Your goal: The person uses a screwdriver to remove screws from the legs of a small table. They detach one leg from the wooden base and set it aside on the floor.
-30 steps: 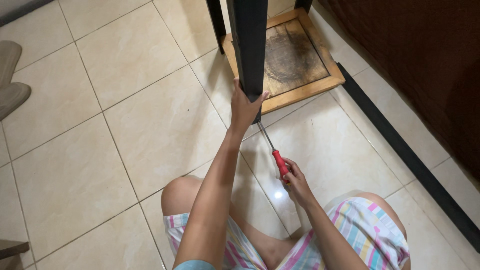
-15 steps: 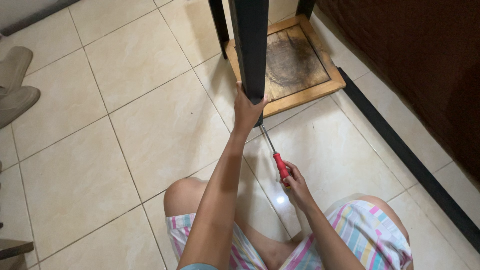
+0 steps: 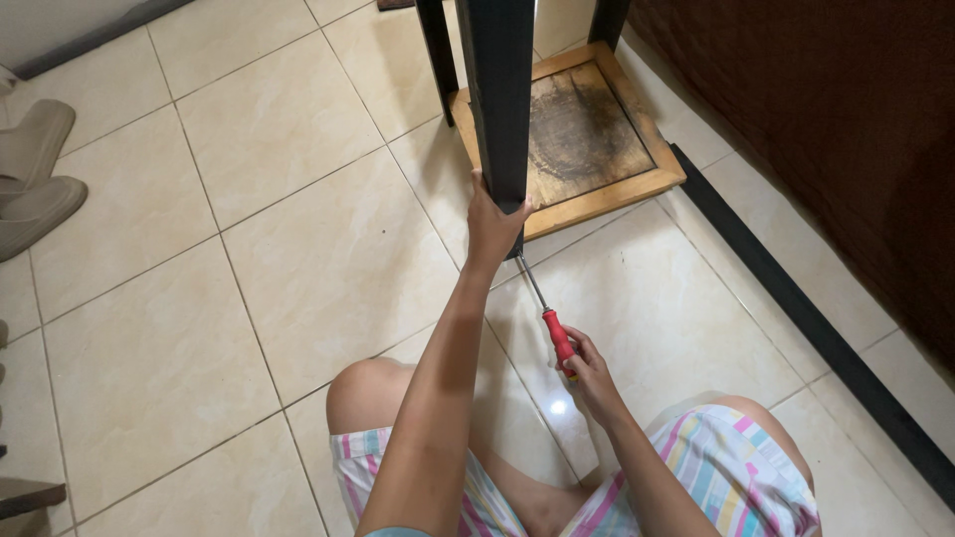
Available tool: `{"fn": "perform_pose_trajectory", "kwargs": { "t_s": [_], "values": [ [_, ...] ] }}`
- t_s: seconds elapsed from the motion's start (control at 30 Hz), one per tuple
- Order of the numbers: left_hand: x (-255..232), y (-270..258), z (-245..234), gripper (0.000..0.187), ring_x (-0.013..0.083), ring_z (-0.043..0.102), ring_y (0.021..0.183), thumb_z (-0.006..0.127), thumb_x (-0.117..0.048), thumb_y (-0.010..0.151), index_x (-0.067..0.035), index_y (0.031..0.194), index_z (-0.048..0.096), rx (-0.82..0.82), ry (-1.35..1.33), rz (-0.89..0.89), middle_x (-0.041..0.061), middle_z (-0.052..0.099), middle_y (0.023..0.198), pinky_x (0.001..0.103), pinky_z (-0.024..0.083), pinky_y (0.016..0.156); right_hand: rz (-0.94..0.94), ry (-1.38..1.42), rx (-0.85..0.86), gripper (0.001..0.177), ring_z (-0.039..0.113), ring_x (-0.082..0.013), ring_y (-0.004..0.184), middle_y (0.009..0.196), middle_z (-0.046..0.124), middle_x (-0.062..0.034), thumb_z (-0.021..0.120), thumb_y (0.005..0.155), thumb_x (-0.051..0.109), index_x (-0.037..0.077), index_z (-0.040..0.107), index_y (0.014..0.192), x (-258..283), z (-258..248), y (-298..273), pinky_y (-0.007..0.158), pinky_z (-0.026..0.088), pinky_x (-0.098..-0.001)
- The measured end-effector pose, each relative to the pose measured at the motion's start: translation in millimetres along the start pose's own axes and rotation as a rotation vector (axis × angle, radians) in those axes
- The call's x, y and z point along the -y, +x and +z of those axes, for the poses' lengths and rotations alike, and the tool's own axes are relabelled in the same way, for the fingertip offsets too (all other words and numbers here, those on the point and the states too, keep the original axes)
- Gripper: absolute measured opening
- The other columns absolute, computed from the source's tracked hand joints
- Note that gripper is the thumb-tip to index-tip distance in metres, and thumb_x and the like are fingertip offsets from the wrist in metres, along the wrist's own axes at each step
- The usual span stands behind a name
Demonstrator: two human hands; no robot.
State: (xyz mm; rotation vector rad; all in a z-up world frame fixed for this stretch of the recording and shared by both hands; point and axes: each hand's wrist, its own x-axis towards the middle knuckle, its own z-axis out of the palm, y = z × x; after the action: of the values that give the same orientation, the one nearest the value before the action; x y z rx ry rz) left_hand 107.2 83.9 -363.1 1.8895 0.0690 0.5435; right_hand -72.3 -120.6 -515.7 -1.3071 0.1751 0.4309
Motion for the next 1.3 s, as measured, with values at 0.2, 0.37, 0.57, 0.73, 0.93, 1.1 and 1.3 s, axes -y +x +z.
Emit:
{"fn": "perform_pose_trajectory", "kwargs": {
  "t_s": [0.2,0.37,0.57,0.73,0.93,1.1,1.3],
  "values": [
    [1.2,0.5,1.5,0.069,0.0363,0.072,0.097,0.085,-0.018,0.077,-0.006,0.129,0.041,-0.010,0.030,0.001,0.020,0.068,0.105,0.046,0.057,0.085,-0.017,-0.010,0.003,0.060,0.059,-0.0170,0.091,0.105,0.058,-0.0089,0.053,0.087,0.004,0.009,0.051,0.147,-3.6,-0.7,1.7,0.089,0.050,-0.0325],
    [0.1,0.8,1.4,0.069,0.0354,0.073,0.096,0.085,-0.018,0.076,-0.006,0.128,0.041,0.007,0.006,-0.033,0.019,0.069,0.104,0.045,0.057,0.084,-0.007,-0.026,0.005,0.060,0.058,-0.0166,0.091,0.106,0.058,-0.0077,0.052,0.087,0.005,0.010,0.050,0.146,-3.0,0.0,0.9,0.088,0.049,-0.0323],
    [-1.0,0.7,-0.3,0.066,0.0331,0.073,0.095,0.085,-0.015,0.075,-0.007,0.123,0.041,0.026,-0.004,-0.019,0.017,0.068,0.102,0.044,0.057,0.084,-0.006,-0.025,0.003,0.061,0.058,-0.0169,0.091,0.107,0.057,-0.0077,0.052,0.087,0.005,0.011,0.050,0.147,-3.1,1.0,0.1,0.088,0.049,-0.0323],
    [-1.2,-0.6,0.2,0.065,0.0334,0.072,0.095,0.086,-0.015,0.075,-0.006,0.123,0.042,0.003,-0.009,-0.005,0.017,0.068,0.102,0.044,0.056,0.085,-0.014,-0.036,0.007,0.060,0.057,-0.0169,0.091,0.107,0.056,-0.0081,0.052,0.088,0.005,0.011,0.050,0.147,-1.3,1.3,0.0,0.088,0.048,-0.0325],
    [-1.0,-0.2,0.0,0.063,0.0330,0.073,0.096,0.085,-0.017,0.077,-0.006,0.123,0.042,0.006,-0.004,-0.009,0.017,0.068,0.104,0.043,0.057,0.086,-0.032,-0.051,0.007,0.060,0.058,-0.0165,0.092,0.110,0.058,-0.0071,0.051,0.087,0.004,0.010,0.049,0.147,-0.6,3.3,-1.6,0.087,0.048,-0.0320],
    [-1.4,-0.3,0.3,0.066,0.0332,0.073,0.095,0.084,-0.017,0.076,-0.006,0.125,0.042,0.007,-0.005,-0.010,0.018,0.068,0.104,0.043,0.057,0.085,-0.042,-0.101,-0.017,0.062,0.058,-0.0172,0.090,0.118,0.057,-0.0082,0.052,0.086,0.000,0.013,0.049,0.147,-3.1,3.1,0.5,0.082,0.050,-0.0319],
    [-1.6,-0.2,0.3,0.062,0.0325,0.074,0.094,0.084,-0.016,0.077,-0.007,0.123,0.043,0.000,-0.011,0.006,0.017,0.070,0.101,0.043,0.058,0.084,-0.189,-0.427,-0.080,0.068,0.062,-0.0171,0.093,0.123,0.052,-0.0100,0.061,0.081,-0.004,0.015,0.049,0.145,-3.4,4.8,2.3,0.081,0.054,-0.0319]
  ]
}}
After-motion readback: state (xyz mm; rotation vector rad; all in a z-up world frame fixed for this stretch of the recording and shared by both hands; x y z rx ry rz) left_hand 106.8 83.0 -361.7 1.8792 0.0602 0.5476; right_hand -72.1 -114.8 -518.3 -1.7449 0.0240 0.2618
